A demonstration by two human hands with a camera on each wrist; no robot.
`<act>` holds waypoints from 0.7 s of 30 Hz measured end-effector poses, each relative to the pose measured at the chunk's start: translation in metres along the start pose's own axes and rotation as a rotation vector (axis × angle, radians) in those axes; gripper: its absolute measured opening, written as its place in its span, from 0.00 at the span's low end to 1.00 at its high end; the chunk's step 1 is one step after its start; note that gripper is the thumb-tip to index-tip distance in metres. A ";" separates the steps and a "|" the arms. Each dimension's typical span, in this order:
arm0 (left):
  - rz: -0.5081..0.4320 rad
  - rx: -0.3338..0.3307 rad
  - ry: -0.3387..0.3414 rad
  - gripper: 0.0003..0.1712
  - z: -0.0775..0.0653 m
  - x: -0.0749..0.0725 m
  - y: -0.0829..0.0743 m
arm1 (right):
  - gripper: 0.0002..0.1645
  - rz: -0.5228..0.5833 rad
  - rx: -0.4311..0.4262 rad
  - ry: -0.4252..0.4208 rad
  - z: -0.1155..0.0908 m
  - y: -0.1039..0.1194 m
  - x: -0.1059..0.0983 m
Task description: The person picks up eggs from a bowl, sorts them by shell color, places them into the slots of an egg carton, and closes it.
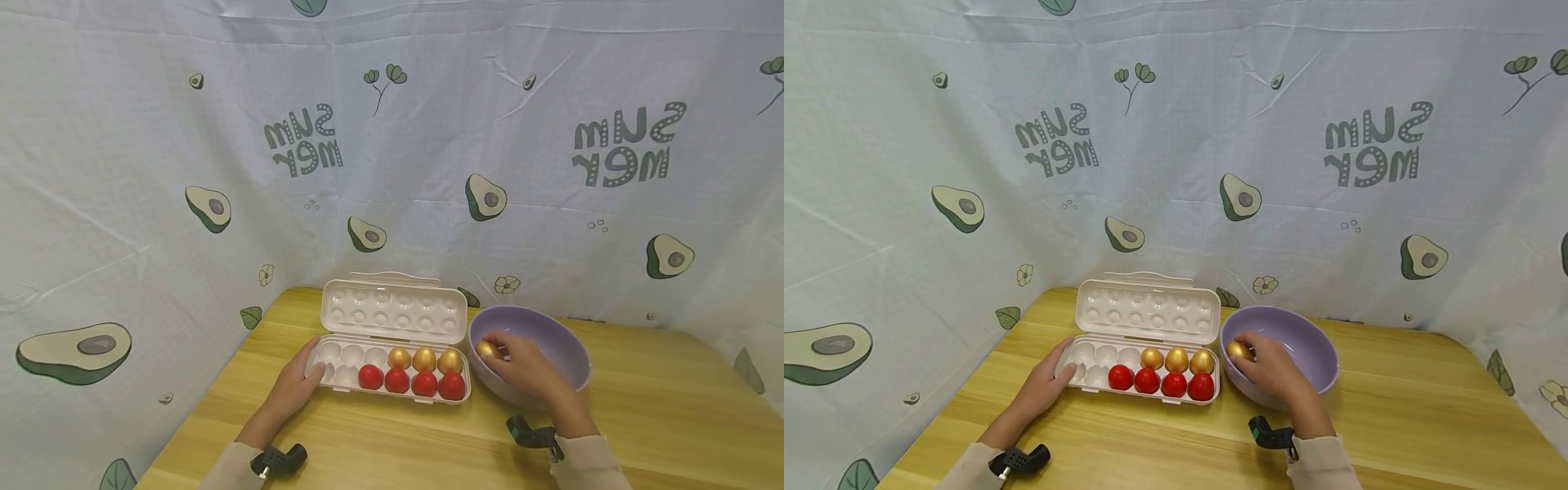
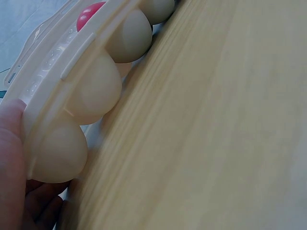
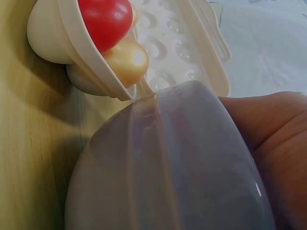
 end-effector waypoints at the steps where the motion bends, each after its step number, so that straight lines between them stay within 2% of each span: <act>1: -0.001 0.000 0.002 0.31 0.000 0.000 0.000 | 0.11 -0.002 0.007 0.000 0.000 -0.001 0.000; 8: -0.012 -0.010 0.012 0.31 0.000 0.000 -0.001 | 0.10 -0.002 0.024 0.006 0.002 0.000 0.000; 14: -0.008 0.001 0.008 0.31 0.000 0.000 -0.001 | 0.08 -0.009 0.014 -0.036 0.002 0.001 -0.002; 21: -0.003 -0.003 0.007 0.32 0.001 0.001 0.000 | 0.11 0.015 -0.016 -0.074 0.004 0.004 -0.005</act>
Point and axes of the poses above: each hand's wrist, its own z-axis towards the middle knuckle, its own x-axis out of the palm, y = z × x, the point moved 6 cm from there along z, towards the middle knuckle
